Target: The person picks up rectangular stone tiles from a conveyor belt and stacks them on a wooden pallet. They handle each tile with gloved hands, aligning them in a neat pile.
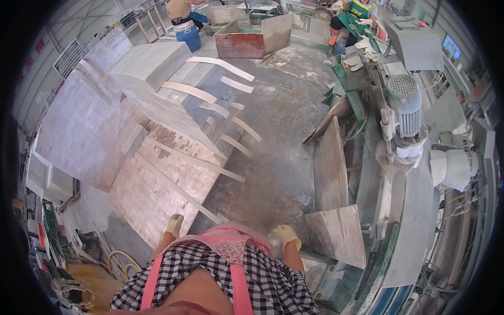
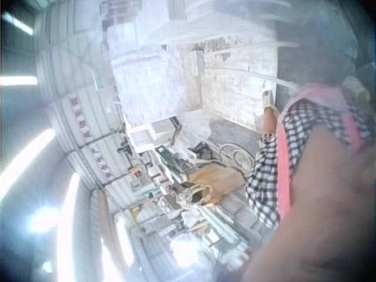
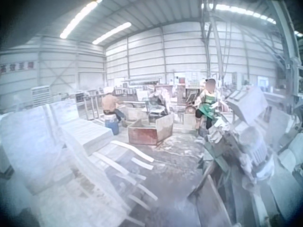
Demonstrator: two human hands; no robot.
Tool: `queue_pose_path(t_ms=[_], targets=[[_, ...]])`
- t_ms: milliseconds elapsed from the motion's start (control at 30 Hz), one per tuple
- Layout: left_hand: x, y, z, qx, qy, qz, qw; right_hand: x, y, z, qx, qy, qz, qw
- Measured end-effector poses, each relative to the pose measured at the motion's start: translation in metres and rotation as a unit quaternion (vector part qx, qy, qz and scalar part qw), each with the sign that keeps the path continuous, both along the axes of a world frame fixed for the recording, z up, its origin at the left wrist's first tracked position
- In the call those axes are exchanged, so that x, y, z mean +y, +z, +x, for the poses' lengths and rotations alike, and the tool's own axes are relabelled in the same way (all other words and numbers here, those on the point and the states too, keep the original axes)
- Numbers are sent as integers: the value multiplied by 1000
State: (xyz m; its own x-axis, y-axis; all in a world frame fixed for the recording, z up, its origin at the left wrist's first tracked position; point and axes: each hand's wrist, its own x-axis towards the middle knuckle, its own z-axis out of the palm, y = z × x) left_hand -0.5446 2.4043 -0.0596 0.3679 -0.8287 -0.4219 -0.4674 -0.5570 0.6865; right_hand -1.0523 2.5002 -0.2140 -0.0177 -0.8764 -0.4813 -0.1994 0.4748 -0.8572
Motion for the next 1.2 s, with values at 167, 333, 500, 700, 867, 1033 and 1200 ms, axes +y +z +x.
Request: queue_pose_path(t_ms=[167,333,500,700,867,1033,1200], targets=[[0,-1,-3,2,5,1,1000,2,24,1,-76,-69,74,992],[2,4,-9,-24,-7,8,1000,-5,58,-2,-52,-45,74,995],[3,-10,-9,-32,5,-18,999,-12,85,0,-90,-131,113,981],[10,-36,-2,-24,33,0,999,-22,111,-1,-80,-111,89,987],[23,-45,7,18,40,13,999,-25,125,-1,-44,-96,104,989],[36,-56,21,-7,58,30,998,-25,126,0,-17,-76,115,990],[48,-58,28,5,70,35,997,-30,128,5,-36,-58,107,992]])
